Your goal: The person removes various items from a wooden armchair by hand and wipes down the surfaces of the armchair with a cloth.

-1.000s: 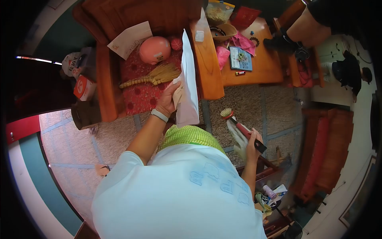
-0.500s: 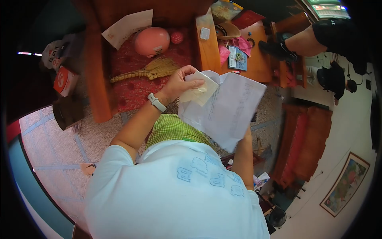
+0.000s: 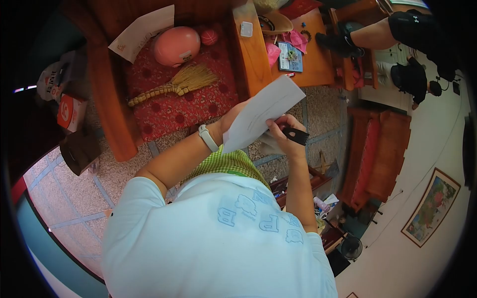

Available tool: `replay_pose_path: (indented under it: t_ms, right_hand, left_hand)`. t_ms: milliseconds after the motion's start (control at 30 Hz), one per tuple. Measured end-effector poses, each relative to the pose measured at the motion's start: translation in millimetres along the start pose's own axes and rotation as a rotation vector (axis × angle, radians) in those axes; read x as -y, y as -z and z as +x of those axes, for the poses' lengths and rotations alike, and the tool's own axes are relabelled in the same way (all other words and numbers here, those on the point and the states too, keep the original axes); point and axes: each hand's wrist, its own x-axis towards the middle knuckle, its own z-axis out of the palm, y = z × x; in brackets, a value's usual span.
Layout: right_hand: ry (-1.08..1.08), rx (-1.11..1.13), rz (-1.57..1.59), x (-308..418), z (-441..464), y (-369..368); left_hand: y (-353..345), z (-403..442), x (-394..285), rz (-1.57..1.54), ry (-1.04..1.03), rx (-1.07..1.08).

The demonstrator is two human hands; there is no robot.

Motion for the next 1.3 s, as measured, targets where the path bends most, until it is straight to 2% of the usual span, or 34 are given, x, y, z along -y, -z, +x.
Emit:
replay_pose_path:
  t_ms: [67, 100, 167, 200, 233, 300, 333, 367, 433, 467, 500, 567, 633, 667, 700, 800, 867, 967, 1033, 1067, 1100, 1133, 1200, 1233, 1300]
  right_hand:
    - [-0.041, 0.005, -0.030, -3, 1, 4]
    - [-0.080, 0.009, -0.058, -3, 0, 5]
    - [-0.110, 0.017, -0.094, -1, 2, 6]
    - [-0.131, 0.061, -0.109, 2, 2, 6]
    - [-0.152, 0.106, -0.123, 2, 2, 6]
    - [-0.163, 0.103, -0.101, 0, 1, 0]
    - [-0.165, 0.103, -0.080, -1, 1, -1]
    - [-0.165, 0.103, -0.084, -2, 1, 0]
    - [-0.306, 0.044, 0.021, -3, 2, 4]
    - [-0.202, 0.040, -0.001, -12, 6, 14]
    - [-0.203, 0.041, -0.001, -16, 6, 22]
    - [-0.277, -0.163, 0.208, -23, 5, 36]
    - [-0.453, -0.279, 0.492, -26, 2, 49]
    - [-0.454, -0.308, 0.555, -33, -1, 54]
    - [-0.444, -0.315, 0.684, -37, -3, 58]
    - [-0.433, -0.341, 0.777, -45, -8, 61]
    - [-0.491, -0.389, 0.901, -51, -11, 63]
    - [-0.523, -0.368, 0.930, -56, -12, 64]
    - [-0.536, -0.353, 0.962, -59, -13, 61]
    - [-0.539, -0.340, 0.961, -59, -13, 59]
    - [-0.541, -0.325, 0.958, -58, -14, 55]
    - [-0.545, -0.301, 0.960, -58, -15, 51]
    - [-0.549, -0.270, 0.947, -53, -16, 39]
    - [-0.559, -0.257, 0.963, -51, -16, 32]
    - [-0.582, -0.209, 0.988, -41, -16, 15]
  left_hand:
    - [-1, -10, -15, -0.375, 0.244, 0.131]
    - [7, -13, -17, -0.377, 0.250, 0.131]
    - [21, -16, -23, -0.381, 0.307, 0.414]
    - [20, -20, -26, -0.222, 0.235, 0.371]
    - [18, -19, -29, -0.226, 0.241, 0.371]
    - [13, -11, -36, 0.425, 0.167, 0.250]
    - [8, -10, -41, 0.463, 0.239, 0.122]
    - [10, -10, -39, 0.461, 0.237, 0.124]
    - [24, -9, -32, 0.210, 0.173, -0.045]
    - [46, -6, -22, 0.238, 0.159, -0.232]
    - [56, -8, -21, 0.201, 0.080, -0.315]
    - [83, -19, -27, 0.105, 0.007, -0.486]
    - [118, -31, -34, -0.053, -0.078, -0.639]
    - [123, -39, -39, -0.124, -0.156, -0.680]
    - [135, -47, -44, -0.103, -0.183, -0.667]
    - [168, -62, -54, -0.029, -0.237, -0.786]
    - [184, -62, -59, 0.121, -0.260, -0.958]
    - [184, -58, -61, 0.267, -0.309, -1.010]
    - [203, -55, -55, 0.480, -0.227, -0.992]
    - [172, -59, -62, 0.619, -0.209, -0.867]
    - [170, -57, -59, 0.670, -0.121, -0.813]
    - [163, -51, -48, 0.409, -0.111, -0.740]
    - [158, -47, -38, 0.259, 0.129, -0.666]
    - [155, -43, -24, 0.065, 0.090, -0.458]
    - [157, -56, -12, -0.389, 0.338, -0.079]
